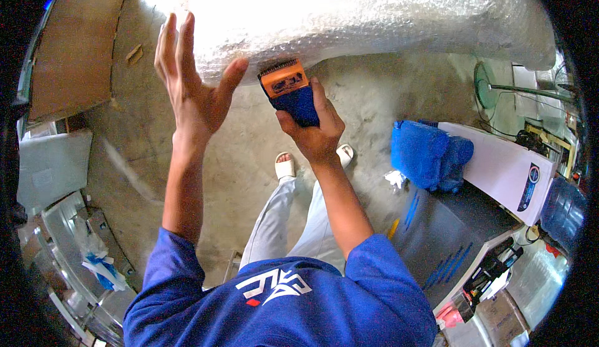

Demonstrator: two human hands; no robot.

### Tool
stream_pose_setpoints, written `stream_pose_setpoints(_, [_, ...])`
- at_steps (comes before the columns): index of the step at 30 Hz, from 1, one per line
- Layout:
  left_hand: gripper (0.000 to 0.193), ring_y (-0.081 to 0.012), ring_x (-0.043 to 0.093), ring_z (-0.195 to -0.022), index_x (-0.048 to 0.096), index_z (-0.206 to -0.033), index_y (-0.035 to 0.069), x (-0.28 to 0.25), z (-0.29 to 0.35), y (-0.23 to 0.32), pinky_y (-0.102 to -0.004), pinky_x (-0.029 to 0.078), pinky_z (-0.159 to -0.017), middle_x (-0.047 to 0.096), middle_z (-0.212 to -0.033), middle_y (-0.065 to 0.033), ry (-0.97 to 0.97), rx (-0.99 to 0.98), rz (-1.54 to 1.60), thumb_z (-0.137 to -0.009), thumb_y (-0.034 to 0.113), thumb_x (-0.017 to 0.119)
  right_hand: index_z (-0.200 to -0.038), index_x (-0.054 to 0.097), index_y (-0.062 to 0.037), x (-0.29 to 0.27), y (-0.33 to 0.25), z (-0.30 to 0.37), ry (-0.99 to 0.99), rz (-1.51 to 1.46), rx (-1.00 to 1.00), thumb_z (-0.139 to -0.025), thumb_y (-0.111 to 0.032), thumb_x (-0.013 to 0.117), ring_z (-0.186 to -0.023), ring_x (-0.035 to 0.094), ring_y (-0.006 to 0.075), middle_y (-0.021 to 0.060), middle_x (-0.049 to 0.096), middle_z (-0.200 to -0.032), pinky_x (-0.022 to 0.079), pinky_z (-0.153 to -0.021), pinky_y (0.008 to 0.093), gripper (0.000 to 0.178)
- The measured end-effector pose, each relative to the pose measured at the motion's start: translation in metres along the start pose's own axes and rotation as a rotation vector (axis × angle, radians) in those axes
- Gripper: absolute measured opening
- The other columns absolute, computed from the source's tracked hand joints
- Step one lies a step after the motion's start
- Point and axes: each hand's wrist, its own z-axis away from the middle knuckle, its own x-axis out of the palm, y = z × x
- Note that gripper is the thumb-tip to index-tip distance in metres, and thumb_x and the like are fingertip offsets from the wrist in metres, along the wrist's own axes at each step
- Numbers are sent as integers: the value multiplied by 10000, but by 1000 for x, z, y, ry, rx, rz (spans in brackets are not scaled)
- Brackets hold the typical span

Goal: The person wraps a large rectangular object with bubble wrap and secures it using a handheld tape dispenser. They repeatedly apply tape along edges and seams, rotate the package to access different sides, and smooth the wrap to ensure coverage.

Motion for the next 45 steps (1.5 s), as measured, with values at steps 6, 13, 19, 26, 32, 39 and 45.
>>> stream_pose_setpoints(6, [1051, -436, 160, -1512, 138, -1610, 51, 19, 50, 5, -554, 220, -1206, 136, -1625, -283, -28, -465, 311, -868, 364, 812, -1392, 562, 15, 2, -5, 8, -60, -93, 208, -801, -362, 881, -867, 738, 258, 193, 738, -1029, 591, -752, 350, 770])
stream_pose_setpoints(13, [1139, -388, 288, -1497, 78, -1626, 67, 18, 50, 5, -503, 267, -1219, 262, -1618, -256, -192, -562, 323, -825, 296, 854, -1394, 560, 12, 13, 6, 19, -35, -163, 217, -813, -356, 873, -920, 742, 282, 210, 733, -1066, 593, -789, 370, 756])
stream_pose_setpoints(19, [1065, -385, 274, -1508, 35, -1644, 155, 7, 44, 13, -522, 290, -1206, 243, -1633, -267, -263, -667, 397, -899, 315, 779, -1413, 538, 29, 29, 24, 38, -50, -141, 228, -849, -388, 839, -923, 732, 223, 199, 735, -1073, 591, -794, 342, 763])
stream_pose_setpoints(26, [604, -301, 525, -1266, 389, -1452, 24, 17, 84, 28, -465, 473, -994, 518, -1383, -196, 64, -971, 328, -1021, 402, 577, -1413, 555, -47, 52, 59, 58, -9, -165, 225, -812, -360, 864, -858, 738, 302, 192, 724, -996, 604, -732, 387, 744])
stream_pose_setpoints(32, [853, -355, 566, -1234, 526, -1319, -102, 43, 74, 73, -450, 468, -1027, 546, -1366, -243, -16, -1750, 1383, -1036, 656, 256, -1440, 541, -97, 67, 84, 56, -13, -197, 171, -820, -384, 846, -938, 738, 334, 187, 721, -1060, 606, -790, 406, 749])
stream_pose_setpoints(39, [981, -401, 446, -1411, 337, -1471, -130, 67, 64, 68, -500, 440, -1120, 406, -1531, -293, 175, -1849, 1678, -1007, 716, 162, -1411, 562, -123, 72, 97, 67, -47, -287, 235, -846, -393, 814, -1107, 689, 358, 175, 666, -1280, 585, -927, 411, 675])
stream_pose_setpoints(45, [1034, -449, 317, -1476, 160, -1551, -121, 68, 69, 49, -548, 344, -1186, 236, -1621, -303, 372, -1822, 1904, -988, 746, 130, -1428, 537, -159, 62, 85, 69, -204, -253, 418, -893, -516, 726, -1060, 695, 378, 182, 689, -1226, 576, -889, 453, 670])
